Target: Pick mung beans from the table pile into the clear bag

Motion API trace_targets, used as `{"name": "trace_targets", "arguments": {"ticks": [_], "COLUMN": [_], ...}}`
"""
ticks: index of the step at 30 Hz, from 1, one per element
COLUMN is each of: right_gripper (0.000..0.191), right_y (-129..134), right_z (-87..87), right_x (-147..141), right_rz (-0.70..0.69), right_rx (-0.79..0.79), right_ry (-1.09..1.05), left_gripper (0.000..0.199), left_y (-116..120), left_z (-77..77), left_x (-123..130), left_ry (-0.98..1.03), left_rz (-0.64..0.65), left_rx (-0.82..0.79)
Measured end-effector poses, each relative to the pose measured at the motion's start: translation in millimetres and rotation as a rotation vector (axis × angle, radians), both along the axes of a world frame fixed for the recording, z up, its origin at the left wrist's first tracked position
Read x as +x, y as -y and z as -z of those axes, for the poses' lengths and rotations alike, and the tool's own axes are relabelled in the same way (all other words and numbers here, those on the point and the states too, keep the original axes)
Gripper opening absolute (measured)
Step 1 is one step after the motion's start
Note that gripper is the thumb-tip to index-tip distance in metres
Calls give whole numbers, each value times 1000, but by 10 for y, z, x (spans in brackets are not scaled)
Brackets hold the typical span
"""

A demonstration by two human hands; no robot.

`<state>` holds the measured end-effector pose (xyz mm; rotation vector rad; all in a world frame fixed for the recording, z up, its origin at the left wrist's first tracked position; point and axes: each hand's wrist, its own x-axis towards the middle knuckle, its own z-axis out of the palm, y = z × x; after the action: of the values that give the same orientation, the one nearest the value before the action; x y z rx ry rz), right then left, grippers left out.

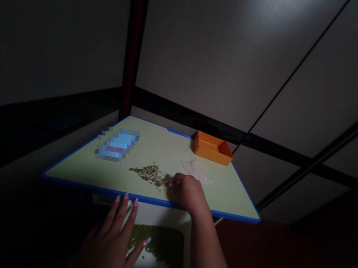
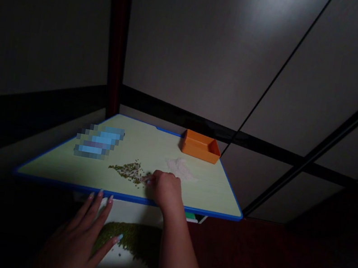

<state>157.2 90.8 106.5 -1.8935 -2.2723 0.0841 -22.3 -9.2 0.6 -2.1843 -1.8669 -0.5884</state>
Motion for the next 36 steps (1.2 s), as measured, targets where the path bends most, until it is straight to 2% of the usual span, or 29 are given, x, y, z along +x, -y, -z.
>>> {"name": "trace_targets", "arguments": {"ticks": [10, 19, 36], "right_gripper": [17, 18, 19], "right_y": [35, 13, 15], "right_z": [-52, -51, -47], "right_x": [-28, -34, -23], "right_rz": [-44, 7, -34], "right_rx": [-23, -6, -23], "right_ry": [-10, 37, -23], "left_gripper": [70, 70, 70], "left_y": [11, 21, 31], "left_z": [-44, -75, -106], "left_x": [-2, 8, 10], "left_ry": [-15, -20, -8], "left_rz": [6, -4, -5], "left_rx": [35, -2, -49]}}
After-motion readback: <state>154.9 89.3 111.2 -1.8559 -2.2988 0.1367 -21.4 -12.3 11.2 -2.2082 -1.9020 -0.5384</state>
